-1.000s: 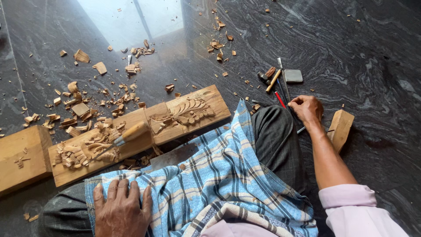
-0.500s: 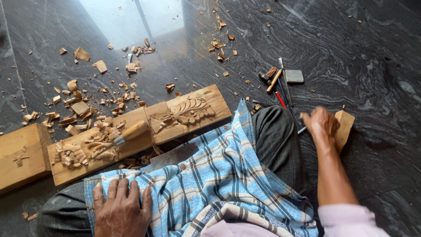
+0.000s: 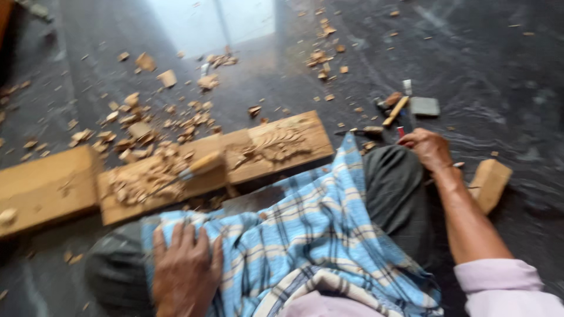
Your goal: The person carves a floral design into a rectangular wooden plank using a chisel and a wooden mallet. They repeatedly strike the chisel to remove wood chips and refine the pattern.
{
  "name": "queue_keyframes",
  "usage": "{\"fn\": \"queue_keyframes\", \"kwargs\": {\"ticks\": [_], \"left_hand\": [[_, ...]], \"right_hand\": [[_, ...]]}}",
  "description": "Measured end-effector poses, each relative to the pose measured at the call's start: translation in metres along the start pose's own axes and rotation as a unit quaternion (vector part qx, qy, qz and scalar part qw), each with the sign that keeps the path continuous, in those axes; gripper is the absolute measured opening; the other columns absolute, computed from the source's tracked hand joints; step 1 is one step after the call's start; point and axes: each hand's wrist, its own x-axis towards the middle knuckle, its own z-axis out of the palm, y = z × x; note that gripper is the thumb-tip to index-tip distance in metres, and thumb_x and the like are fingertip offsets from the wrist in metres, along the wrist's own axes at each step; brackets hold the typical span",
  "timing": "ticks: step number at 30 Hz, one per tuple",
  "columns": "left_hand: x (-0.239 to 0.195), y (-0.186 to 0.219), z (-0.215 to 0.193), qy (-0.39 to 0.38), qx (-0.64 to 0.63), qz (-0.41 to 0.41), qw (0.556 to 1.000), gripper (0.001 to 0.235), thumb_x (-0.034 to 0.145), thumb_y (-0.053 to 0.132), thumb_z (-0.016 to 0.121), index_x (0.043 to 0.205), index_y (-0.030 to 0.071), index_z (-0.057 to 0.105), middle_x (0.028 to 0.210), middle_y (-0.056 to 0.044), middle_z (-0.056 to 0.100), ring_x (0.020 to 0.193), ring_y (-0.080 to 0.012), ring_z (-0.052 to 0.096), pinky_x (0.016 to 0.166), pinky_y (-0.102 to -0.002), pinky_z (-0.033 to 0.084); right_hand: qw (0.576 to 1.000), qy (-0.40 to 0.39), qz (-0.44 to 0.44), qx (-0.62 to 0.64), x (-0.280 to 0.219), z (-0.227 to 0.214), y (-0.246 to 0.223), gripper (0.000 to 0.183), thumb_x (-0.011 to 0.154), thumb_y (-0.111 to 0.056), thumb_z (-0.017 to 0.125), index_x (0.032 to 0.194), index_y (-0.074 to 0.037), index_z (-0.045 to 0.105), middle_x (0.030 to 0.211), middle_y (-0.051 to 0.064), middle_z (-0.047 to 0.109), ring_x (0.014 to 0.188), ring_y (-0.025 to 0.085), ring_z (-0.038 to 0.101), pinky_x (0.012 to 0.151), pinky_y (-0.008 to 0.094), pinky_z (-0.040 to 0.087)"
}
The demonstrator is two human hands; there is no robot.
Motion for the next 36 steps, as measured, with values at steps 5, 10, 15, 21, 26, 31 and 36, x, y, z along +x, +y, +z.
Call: {"fn": "queue_keyframes", "kwargs": {"ticks": [5,10,15,21,26,31,36], "left_hand": [[-0.002,0.001,-0.001,0.004,-0.03,0.009,1.0,0.043,0.09,0.04,0.059,0.11,0.005,0.073,0.114,-0.013,0.071,0.118,-0.0303,0.062,0.113,-0.056,0.033],[-0.001,-0.001,0.003,0.005,-0.065,0.01,0.998,0.042,0.086,0.037,0.062,0.112,0.006,0.073,0.117,-0.013,0.071,0.119,-0.0298,0.061,0.113,-0.056,0.033],[-0.01,-0.001,0.012,0.042,-0.14,0.012,0.989,0.041,0.083,0.033,0.067,0.112,0.005,0.073,0.115,-0.015,0.072,0.118,-0.0319,0.062,0.113,-0.058,0.031],[-0.011,0.022,0.007,0.037,-0.258,0.064,0.963,0.041,0.086,0.027,0.073,0.113,-0.003,0.07,0.117,-0.022,0.07,0.117,-0.0363,0.062,0.108,-0.054,0.04],[0.001,0.047,-0.025,-0.116,-0.306,0.168,0.93,0.037,0.095,0.017,0.064,0.125,-0.005,0.061,0.118,-0.026,0.067,0.116,-0.0371,0.061,0.106,-0.05,0.044],[0.036,0.072,-0.048,0.053,-0.22,0.256,0.94,0.056,0.078,0.001,0.063,0.132,-0.015,0.055,0.12,-0.034,0.064,0.117,-0.0425,0.061,0.1,-0.048,0.048],[0.063,0.089,-0.035,0.23,-0.187,0.25,0.922,0.053,0.079,0.004,0.062,0.129,-0.013,0.057,0.118,-0.028,0.068,0.115,-0.0389,0.065,0.104,-0.044,0.048]], "right_hand": [[0.999,0.004,0.024,0.046,0.023,-0.019,-0.026,0.032,0.08,-0.037,0.087,0.104,-0.017,0.08,0.098,0.002,0.078,0.087,0.018,0.076,0.075,0.032,0.059],[0.988,-0.06,-0.12,-0.072,0.084,-0.007,-0.058,0.046,0.067,-0.035,0.089,0.109,-0.021,0.081,0.102,0.003,0.077,0.095,0.024,0.073,0.081,0.035,0.057],[0.975,-0.166,-0.094,-0.11,0.09,-0.001,-0.077,0.029,0.079,-0.035,0.084,0.105,-0.024,0.082,0.101,0.002,0.078,0.099,0.024,0.072,0.083,0.038,0.056],[0.996,0.037,-0.006,-0.078,0.04,-0.045,-0.117,0.019,0.089,-0.032,0.079,0.102,-0.018,0.081,0.091,0.004,0.078,0.077,0.021,0.072,0.069,0.041,0.058],[0.977,0.182,-0.102,0.046,-0.028,-0.082,-0.2,0.012,0.098,-0.016,0.074,0.104,-0.006,0.076,0.087,0.01,0.076,0.072,0.019,0.072,0.062,0.034,0.056],[0.961,0.164,-0.213,0.064,-0.093,-0.103,-0.29,0.007,0.09,-0.013,0.077,0.09,-0.005,0.076,0.08,0.011,0.076,0.064,0.018,0.072,0.058,0.032,0.056],[0.932,0.14,-0.278,0.186,-0.132,-0.11,-0.342,0.025,0.079,-0.01,0.079,0.103,-0.002,0.074,0.088,0.011,0.077,0.07,0.017,0.076,0.059,0.027,0.062]]}}
